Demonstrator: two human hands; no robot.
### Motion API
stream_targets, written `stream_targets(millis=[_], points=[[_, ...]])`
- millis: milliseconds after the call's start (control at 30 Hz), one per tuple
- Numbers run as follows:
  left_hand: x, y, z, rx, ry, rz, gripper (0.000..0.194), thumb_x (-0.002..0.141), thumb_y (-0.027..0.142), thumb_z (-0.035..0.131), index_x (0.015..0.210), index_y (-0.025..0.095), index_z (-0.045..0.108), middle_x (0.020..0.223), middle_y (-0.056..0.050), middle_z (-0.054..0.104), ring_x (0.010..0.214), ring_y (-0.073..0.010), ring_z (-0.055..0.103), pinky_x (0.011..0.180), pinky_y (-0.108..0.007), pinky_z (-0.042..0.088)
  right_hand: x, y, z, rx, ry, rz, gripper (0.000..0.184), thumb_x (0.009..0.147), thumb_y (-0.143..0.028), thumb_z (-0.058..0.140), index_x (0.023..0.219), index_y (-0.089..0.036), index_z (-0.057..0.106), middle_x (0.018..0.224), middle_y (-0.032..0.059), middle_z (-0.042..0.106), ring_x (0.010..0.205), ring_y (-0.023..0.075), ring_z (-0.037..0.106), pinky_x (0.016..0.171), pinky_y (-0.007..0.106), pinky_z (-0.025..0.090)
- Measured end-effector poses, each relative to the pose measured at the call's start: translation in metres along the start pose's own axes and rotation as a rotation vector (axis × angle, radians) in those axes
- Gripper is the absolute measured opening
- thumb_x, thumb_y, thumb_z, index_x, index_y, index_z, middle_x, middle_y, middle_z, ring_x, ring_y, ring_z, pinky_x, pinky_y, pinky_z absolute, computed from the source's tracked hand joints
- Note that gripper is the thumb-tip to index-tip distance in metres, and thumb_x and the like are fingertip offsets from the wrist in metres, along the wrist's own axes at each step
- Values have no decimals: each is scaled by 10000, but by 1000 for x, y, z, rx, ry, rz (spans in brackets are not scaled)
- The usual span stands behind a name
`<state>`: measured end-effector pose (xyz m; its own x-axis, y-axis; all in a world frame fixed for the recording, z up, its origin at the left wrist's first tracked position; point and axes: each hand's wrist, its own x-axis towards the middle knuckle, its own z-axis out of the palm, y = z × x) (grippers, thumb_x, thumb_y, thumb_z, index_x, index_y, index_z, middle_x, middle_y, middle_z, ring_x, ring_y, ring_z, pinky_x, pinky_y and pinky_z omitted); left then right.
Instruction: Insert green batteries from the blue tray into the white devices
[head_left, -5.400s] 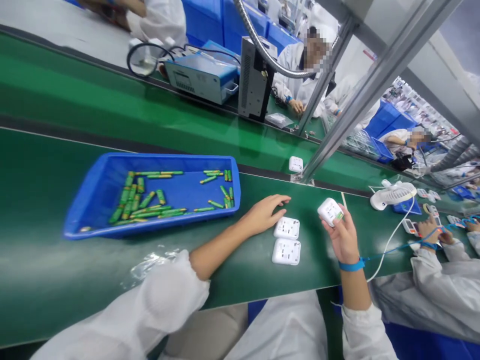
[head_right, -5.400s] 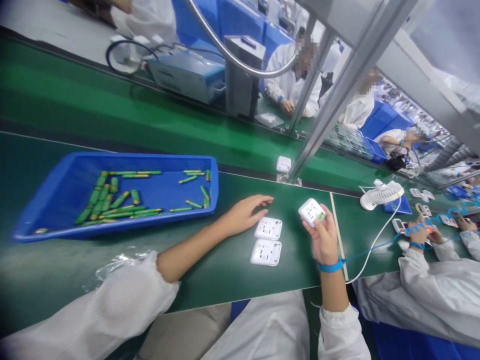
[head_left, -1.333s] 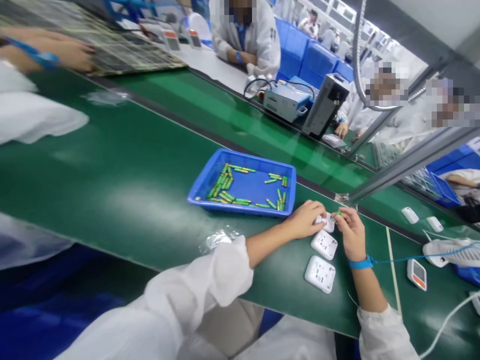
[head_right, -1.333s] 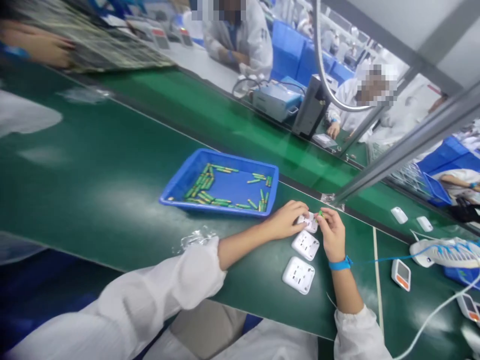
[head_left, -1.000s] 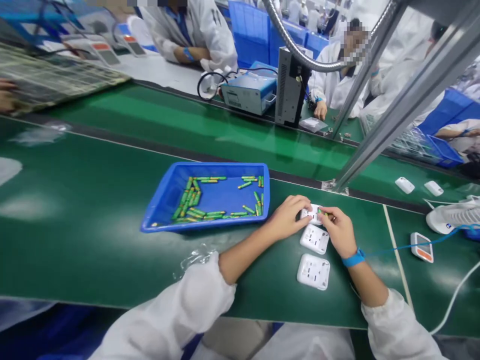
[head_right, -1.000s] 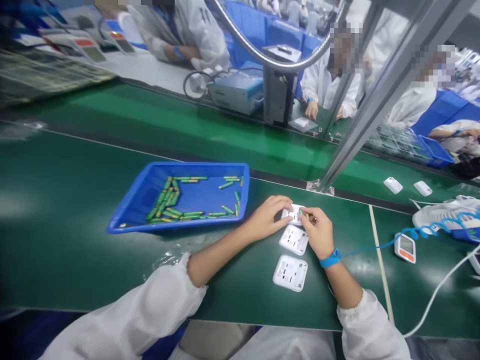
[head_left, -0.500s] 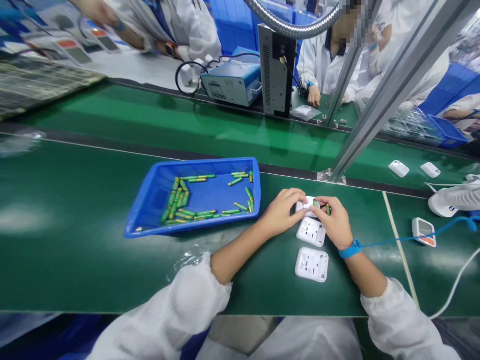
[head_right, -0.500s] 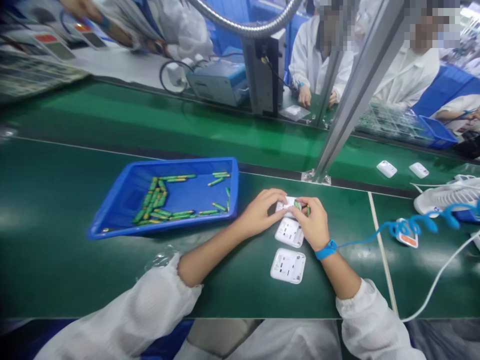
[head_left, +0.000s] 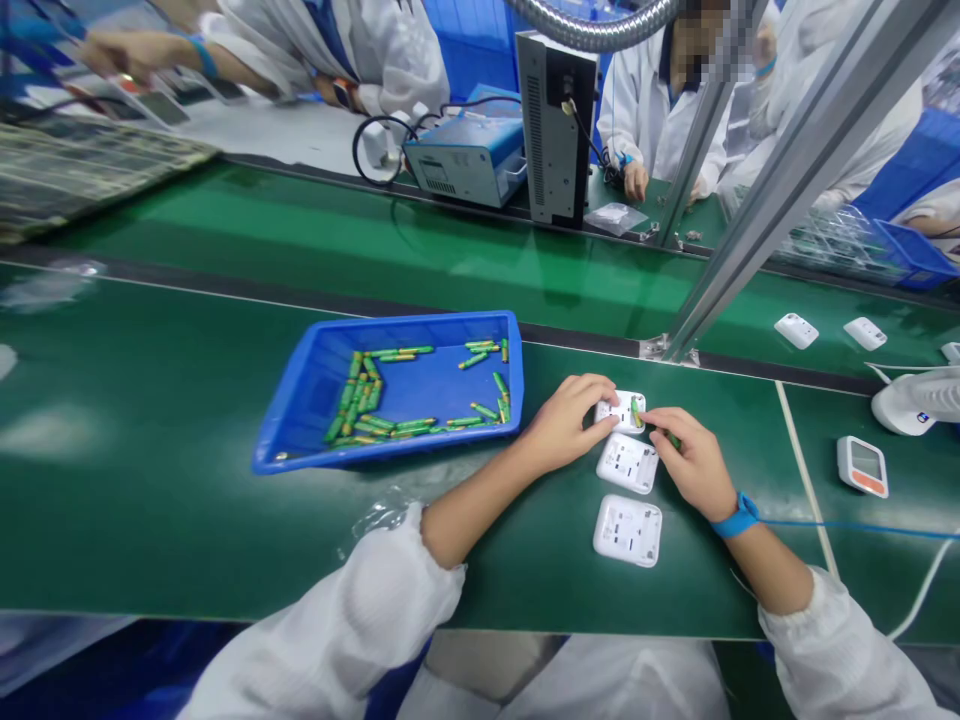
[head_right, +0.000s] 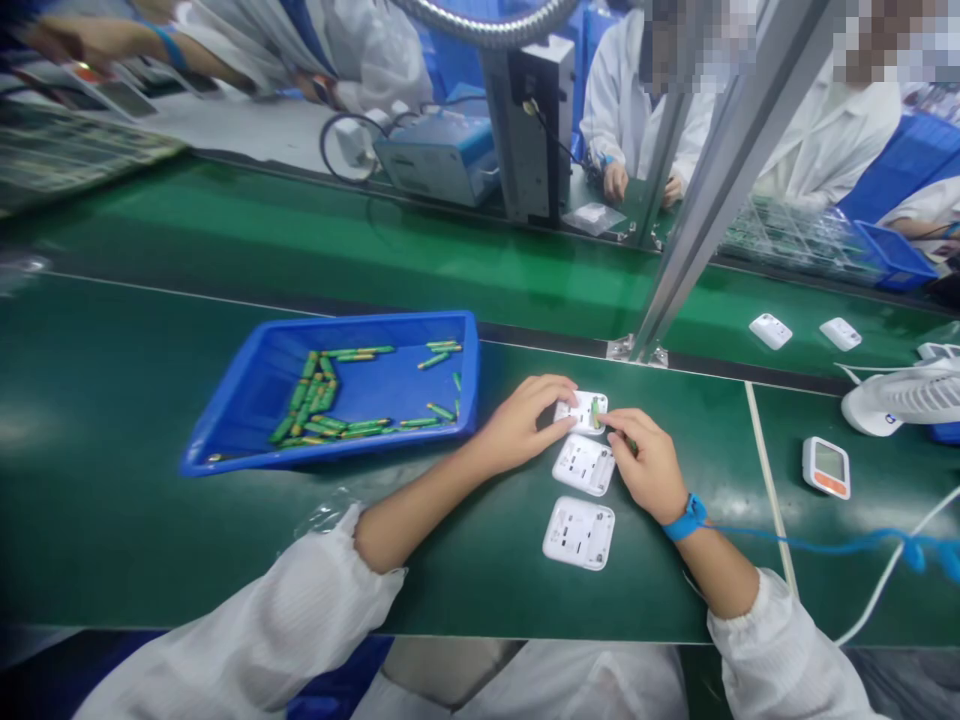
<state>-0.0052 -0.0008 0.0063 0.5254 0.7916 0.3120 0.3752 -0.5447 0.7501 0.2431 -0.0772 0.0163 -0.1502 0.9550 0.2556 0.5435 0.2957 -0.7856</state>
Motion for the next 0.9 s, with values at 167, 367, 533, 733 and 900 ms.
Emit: stream_targets(millis=[167, 367, 533, 733, 900], points=[[-1, 2, 0, 4, -7, -10, 134, 1040, 275, 685, 1170, 242, 682, 1360, -83, 724, 1293, -288, 640, 1137, -459, 519, -3, -6, 3, -98, 10, -103, 425, 1106, -162, 518, 1413, -285, 786, 1307, 108, 735, 1173, 247, 735, 1021, 407, 624], [-1, 1, 1, 4, 5, -2, 138, 1037, 275, 685, 1171, 240, 684, 1353, -81, 725, 1285, -284, 640, 1135, -455, 521, -6, -3, 5, -181, -11, -141, 567, 1074, -80, 456, 1514, -308, 731, 1310, 107, 667, 1072, 231, 720, 972, 397, 643], [1, 1, 0, 13, 9, 3, 126, 1033, 273, 677, 1153, 235, 677, 1321, -85, 733, 1255, -283, 654, 1115, -457, 527, -5, 1, 7, -248, -51, -141, 638, 1038, -42, 461, 1557, -321, 706, 1279, 107, 650, 1093, 248, 704, 970, 399, 644], [-1, -1, 0, 24, -24, 2, 169, 1030, 304, 715, 1181, 240, 672, 1385, -92, 713, 1319, -295, 640, 1152, -470, 503, -1, 5, 7, -65, 0, -64, 693, 1038, -51, 432, 1614, -378, 636, 1255, 77, 656, 1004, 210, 718, 992, 421, 641], [-1, -4, -1, 45, -58, 8, 218, 1027, 337, 745, 1205, 237, 669, 1416, -99, 701, 1336, -304, 628, 1162, -478, 489, 2, 11, 8, 285, 153, 128, 679, 1071, -218, 589, 1711, -373, 421, 1367, 88, 577, 1119, 217, 791, 920, 377, 682]])
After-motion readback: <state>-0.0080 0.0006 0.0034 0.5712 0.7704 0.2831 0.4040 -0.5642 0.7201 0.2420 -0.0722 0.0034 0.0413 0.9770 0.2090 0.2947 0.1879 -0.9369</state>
